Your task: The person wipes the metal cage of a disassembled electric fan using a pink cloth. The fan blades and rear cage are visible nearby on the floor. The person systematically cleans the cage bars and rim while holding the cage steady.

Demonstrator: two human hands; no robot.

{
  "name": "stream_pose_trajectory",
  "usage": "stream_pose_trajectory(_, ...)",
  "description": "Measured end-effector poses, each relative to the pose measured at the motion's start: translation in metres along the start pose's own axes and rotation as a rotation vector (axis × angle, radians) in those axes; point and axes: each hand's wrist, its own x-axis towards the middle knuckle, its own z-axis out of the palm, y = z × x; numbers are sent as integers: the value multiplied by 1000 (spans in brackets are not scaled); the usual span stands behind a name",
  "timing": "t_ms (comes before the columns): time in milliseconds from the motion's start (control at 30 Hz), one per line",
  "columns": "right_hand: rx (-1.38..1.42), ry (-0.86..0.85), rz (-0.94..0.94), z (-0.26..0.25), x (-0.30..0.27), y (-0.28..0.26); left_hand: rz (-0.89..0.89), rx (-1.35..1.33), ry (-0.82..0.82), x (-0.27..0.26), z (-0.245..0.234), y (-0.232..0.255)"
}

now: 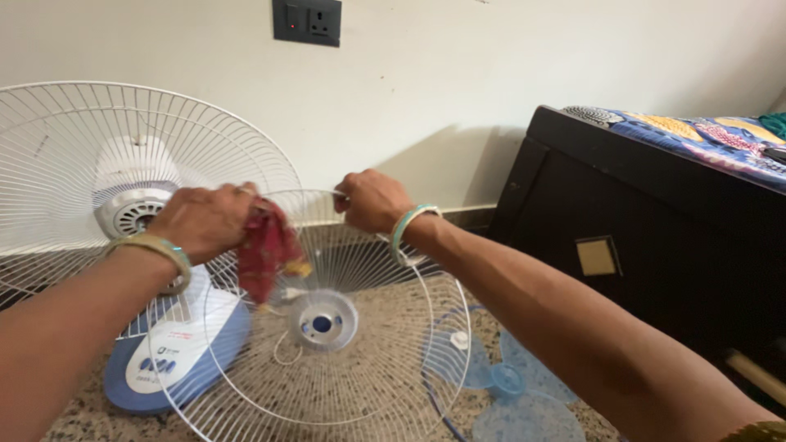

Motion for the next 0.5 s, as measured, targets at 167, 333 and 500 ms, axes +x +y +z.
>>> stream_pose_trajectory(167, -118, -15, -19, 11, 3, -18, 271, -29, 274, 31, -19, 50)
stream_pose_trajectory(333, 2, 25, -15, -1, -2, -17, 312, -32, 371, 24, -36, 36)
stream_pose_trajectory(500, 102, 84, -70, -18, -2, -6, 239, -22, 409, 23, -32, 8)
